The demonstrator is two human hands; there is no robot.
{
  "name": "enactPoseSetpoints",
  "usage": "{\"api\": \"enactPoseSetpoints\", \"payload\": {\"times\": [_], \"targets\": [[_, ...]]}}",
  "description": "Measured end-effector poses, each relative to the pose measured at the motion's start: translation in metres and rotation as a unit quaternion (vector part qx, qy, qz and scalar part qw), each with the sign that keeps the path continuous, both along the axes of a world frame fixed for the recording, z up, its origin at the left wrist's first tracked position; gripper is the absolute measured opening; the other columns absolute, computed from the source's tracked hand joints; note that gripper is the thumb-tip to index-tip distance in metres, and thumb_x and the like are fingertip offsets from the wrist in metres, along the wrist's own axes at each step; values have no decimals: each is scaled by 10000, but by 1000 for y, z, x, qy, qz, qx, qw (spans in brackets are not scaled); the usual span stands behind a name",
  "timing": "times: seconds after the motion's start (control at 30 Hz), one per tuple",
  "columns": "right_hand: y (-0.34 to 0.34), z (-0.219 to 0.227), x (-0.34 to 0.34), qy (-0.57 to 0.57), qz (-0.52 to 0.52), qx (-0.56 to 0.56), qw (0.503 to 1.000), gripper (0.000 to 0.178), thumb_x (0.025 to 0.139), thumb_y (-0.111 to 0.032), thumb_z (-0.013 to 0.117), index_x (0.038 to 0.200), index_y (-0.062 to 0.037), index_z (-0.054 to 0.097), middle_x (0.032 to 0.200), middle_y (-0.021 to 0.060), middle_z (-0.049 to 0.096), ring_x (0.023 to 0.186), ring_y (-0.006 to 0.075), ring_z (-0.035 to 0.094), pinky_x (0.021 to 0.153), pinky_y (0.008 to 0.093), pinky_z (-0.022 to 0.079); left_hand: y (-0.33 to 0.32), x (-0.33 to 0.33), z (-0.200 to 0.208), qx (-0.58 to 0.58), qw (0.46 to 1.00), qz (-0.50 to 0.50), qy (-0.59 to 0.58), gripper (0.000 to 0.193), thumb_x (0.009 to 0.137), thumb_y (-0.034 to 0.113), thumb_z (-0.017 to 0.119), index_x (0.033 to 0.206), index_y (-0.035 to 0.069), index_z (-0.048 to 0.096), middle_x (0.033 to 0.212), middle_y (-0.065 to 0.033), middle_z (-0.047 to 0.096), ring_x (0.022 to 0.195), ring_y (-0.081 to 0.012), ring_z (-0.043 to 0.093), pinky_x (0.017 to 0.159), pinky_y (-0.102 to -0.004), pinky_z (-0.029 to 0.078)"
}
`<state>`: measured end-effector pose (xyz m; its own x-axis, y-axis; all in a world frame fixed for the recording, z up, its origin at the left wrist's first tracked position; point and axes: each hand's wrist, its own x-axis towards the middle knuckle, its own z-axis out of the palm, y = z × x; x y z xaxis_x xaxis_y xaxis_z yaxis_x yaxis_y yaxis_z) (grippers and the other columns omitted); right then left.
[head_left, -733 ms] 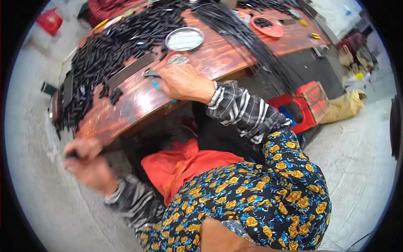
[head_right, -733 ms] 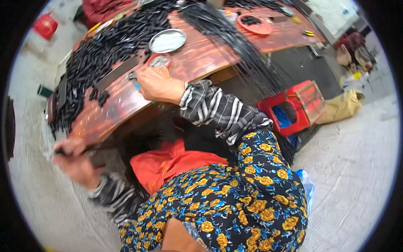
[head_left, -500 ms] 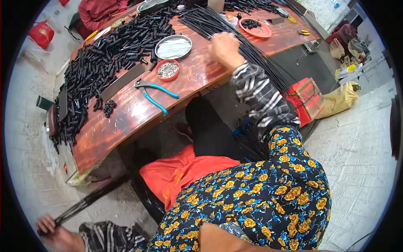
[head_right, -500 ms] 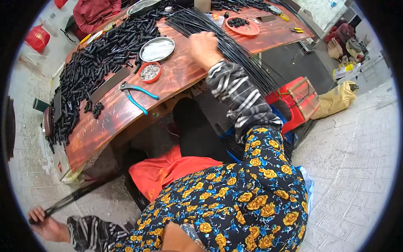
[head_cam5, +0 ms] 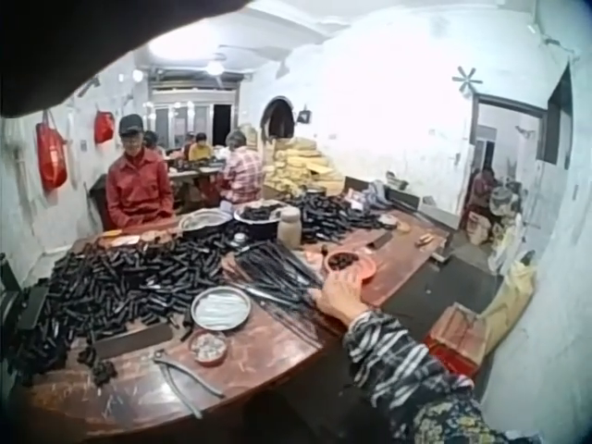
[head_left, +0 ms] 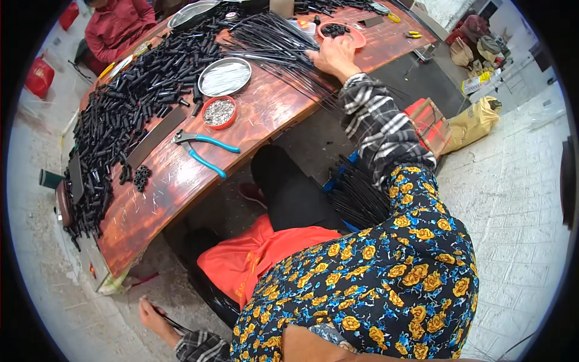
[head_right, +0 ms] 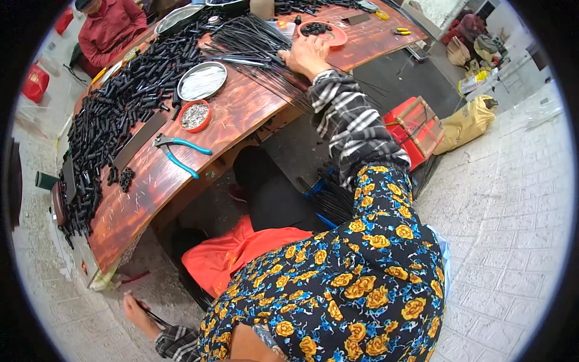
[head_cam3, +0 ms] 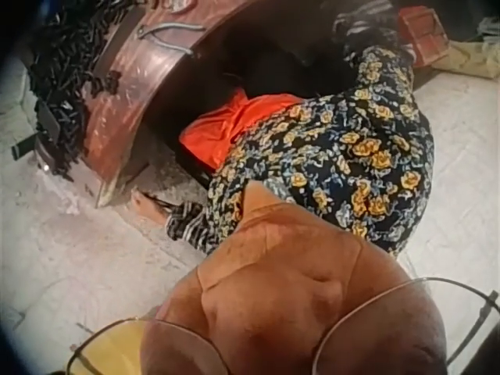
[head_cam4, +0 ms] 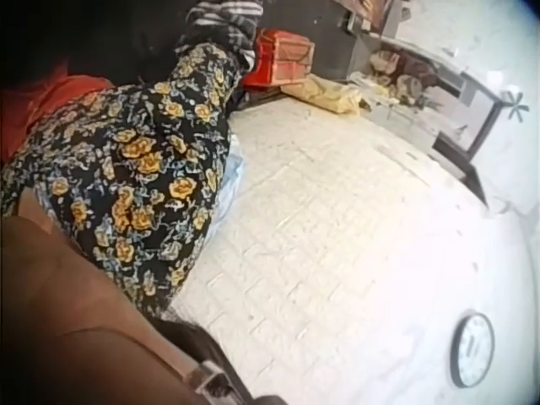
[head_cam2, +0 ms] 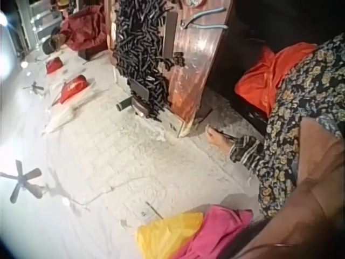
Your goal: Assembling and organizing multiple black wires into wiring harnesses at a workbench.
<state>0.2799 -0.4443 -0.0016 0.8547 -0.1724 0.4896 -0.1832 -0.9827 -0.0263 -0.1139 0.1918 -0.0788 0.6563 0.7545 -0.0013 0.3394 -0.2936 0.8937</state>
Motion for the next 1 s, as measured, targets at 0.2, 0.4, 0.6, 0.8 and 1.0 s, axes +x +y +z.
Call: {"api": "enactPoseSetpoints", "payload": {"times": [0.2,0.4,0.6,0.8,1.0], "targets": [[43,-20,-14,89,-9,-57,994,440,824,-294,568,1072,65,624,1110,213,589,1095,366,503,899,468,400,-6,-5,-49,-90,995,23,23,322,969,327,514,1045,37,629,608,12,454,457,-83,443,405,-240,358],[29,-35,6,25,47,-84,995,338,800,-255,594,961,30,675,1031,223,614,1013,350,559,800,465,465,0,-15,-96,-139,986,38,77,359,949,389,532,1030,53,631,617,9,468,462,-92,453,403,-244,357],[19,-15,4,138,75,-64,986,747,714,-651,654,1010,34,635,1001,245,654,923,406,631,788,519,479,6,-56,-176,-164,979,13,117,335,920,396,579,745,111,580,518,40,429,411,-68,387,372,-264,289],[-56,-22,37,76,132,-101,983,434,866,-451,504,947,-72,699,925,240,657,867,401,642,743,489,489,-25,-43,-193,-232,964,-52,120,306,911,362,608,731,117,578,521,63,416,393,-48,347,371,-241,255],[-14,5,13,130,181,-144,964,492,891,-451,523,954,10,683,898,271,646,864,389,648,752,448,499,-22,-96,-227,-300,942,11,153,299,895,340,626,947,47,661,600,30,490,434,-61,409,393,-243,302]]}}
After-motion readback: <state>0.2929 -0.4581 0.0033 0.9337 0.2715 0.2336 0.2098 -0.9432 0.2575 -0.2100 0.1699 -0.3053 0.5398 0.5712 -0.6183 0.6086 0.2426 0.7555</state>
